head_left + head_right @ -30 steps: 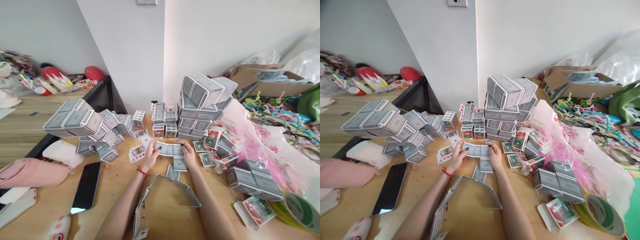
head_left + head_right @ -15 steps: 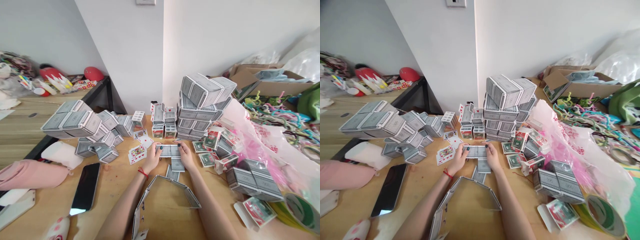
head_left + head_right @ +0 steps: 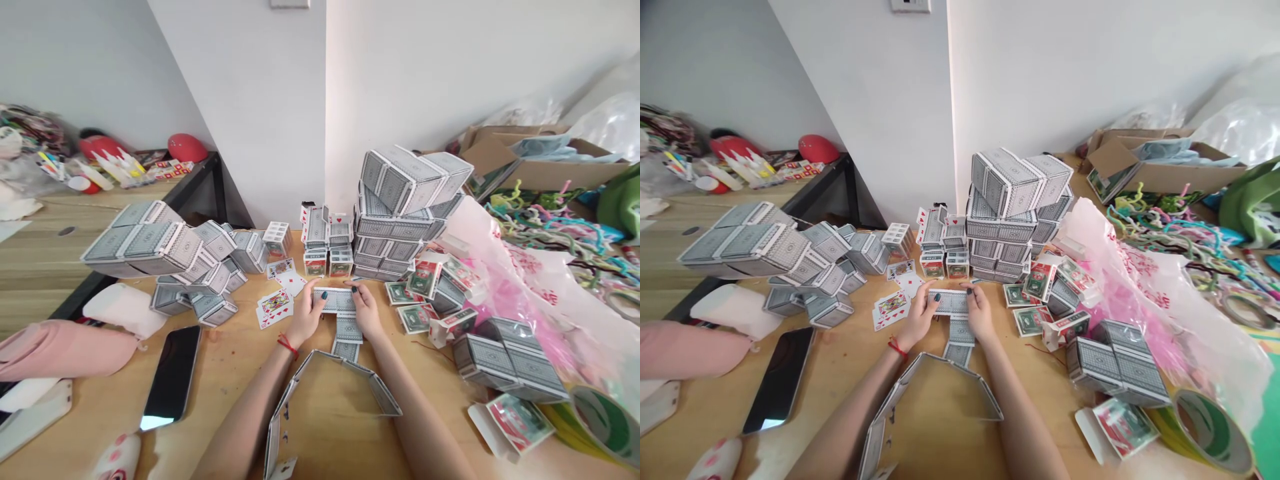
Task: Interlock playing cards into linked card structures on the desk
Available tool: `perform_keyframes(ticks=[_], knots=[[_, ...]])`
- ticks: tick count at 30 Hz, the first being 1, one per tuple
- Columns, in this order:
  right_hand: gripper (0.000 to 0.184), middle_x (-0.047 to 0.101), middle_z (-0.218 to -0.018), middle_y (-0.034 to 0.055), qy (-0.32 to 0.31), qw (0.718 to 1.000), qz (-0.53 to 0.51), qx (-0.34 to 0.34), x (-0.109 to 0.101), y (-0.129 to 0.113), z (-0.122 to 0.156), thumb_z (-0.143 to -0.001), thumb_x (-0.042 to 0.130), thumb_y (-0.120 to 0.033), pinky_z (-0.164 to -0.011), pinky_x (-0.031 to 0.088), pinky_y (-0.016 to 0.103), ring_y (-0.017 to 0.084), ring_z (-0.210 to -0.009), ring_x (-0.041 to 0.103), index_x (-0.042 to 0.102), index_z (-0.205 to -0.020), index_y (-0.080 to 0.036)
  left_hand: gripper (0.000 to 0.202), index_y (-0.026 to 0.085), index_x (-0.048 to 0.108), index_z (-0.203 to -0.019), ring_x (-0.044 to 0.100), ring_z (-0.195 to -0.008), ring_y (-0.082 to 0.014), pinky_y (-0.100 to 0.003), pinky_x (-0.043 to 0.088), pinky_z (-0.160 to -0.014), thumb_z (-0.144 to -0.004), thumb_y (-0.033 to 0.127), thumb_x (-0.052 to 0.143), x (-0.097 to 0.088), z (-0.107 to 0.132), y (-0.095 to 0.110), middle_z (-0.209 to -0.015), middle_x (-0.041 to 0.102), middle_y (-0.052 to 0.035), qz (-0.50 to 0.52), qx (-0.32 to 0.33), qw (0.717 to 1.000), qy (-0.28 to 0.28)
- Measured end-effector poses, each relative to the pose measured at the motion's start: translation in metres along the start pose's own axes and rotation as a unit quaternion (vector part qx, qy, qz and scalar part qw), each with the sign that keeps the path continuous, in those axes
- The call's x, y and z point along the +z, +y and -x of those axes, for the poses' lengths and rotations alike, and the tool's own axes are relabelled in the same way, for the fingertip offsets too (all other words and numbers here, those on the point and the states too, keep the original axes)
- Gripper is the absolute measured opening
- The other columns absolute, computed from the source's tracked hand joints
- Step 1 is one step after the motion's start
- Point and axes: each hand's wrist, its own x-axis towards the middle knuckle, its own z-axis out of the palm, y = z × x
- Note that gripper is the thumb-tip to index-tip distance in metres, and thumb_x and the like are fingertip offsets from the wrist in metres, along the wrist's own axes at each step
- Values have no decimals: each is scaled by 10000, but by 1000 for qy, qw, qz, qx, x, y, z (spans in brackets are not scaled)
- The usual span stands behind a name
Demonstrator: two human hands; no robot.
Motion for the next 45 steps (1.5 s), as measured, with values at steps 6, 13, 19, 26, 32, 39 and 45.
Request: perform_keyframes(ticks=[6, 13, 19, 26, 32, 39, 45], knots=[[309, 595, -1015, 82, 98, 993, -44, 37, -1, 3, -3, -773, 464, -385, -880, 367, 357, 209, -958, 526, 567, -975, -174, 652, 175, 176, -1335, 491, -570, -114, -249, 411, -562, -811, 376, 506, 0, 2, -1, -628, 510, 38, 84, -17, 995, -43], [305, 603, -870, 48, 108, 986, -114, 63, -3, 6, -2, -704, 576, -404, -748, 428, 309, 173, -782, 551, 547, -911, -181, 969, 182, 31, -1380, 608, -751, -156, -323, 468, -739, -662, 280, 675, 2, 7, 3, -780, 639, -5, 40, -18, 991, -130], [295, 599, -745, 4, 50, 978, -182, 88, -6, 0, -3, -643, 657, -378, -615, 431, 261, 137, -644, 540, 555, -853, -198, 794, 193, 135, -1364, 573, -720, -121, -291, 449, -747, -720, 204, 598, -3, 1, 0, -725, 598, 25, 121, -30, 988, -94], [344, 617, -789, 21, -154, 959, -179, 159, -7, -18, 6, -660, 647, -427, -519, 483, 270, 167, -675, 570, 574, -906, -197, 509, 180, 373, -1246, 509, -673, -94, -213, 408, -616, -774, 267, 541, -11, -7, -10, -787, 567, -4, 190, -60, 978, 56], [350, 596, -962, 46, -141, 963, -183, 143, 2, -19, 11, -703, 593, -465, -461, 521, 276, 194, -778, 584, 525, -948, -224, 329, 176, 494, -1115, 527, -733, -130, -256, 422, -651, -820, 319, 473, -2, -6, -10, -875, 575, -43, 89, -36, 991, 97], [384, 626, -908, 49, -139, 961, -185, 150, 1, -23, 11, -682, 623, -438, -428, 516, 273, 190, -714, 604, 514, -967, -205, 217, 184, 532, -954, 559, -809, -175, -312, 425, -742, -804, 335, 493, 2, -2, -1, -888, 604, -42, -43, -23, 997, 67], [364, 587, -533, -7, -90, 972, -136, 171, 7, -23, 14, -744, 494, -562, -258, 365, 234, 138, -362, 516, 487, -789, -200, 177, 182, 534, -921, 569, -823, -177, -312, 432, -754, -814, 312, 476, 5, 1, 3, -886, 613, -47, -37, 2, 998, 55]])
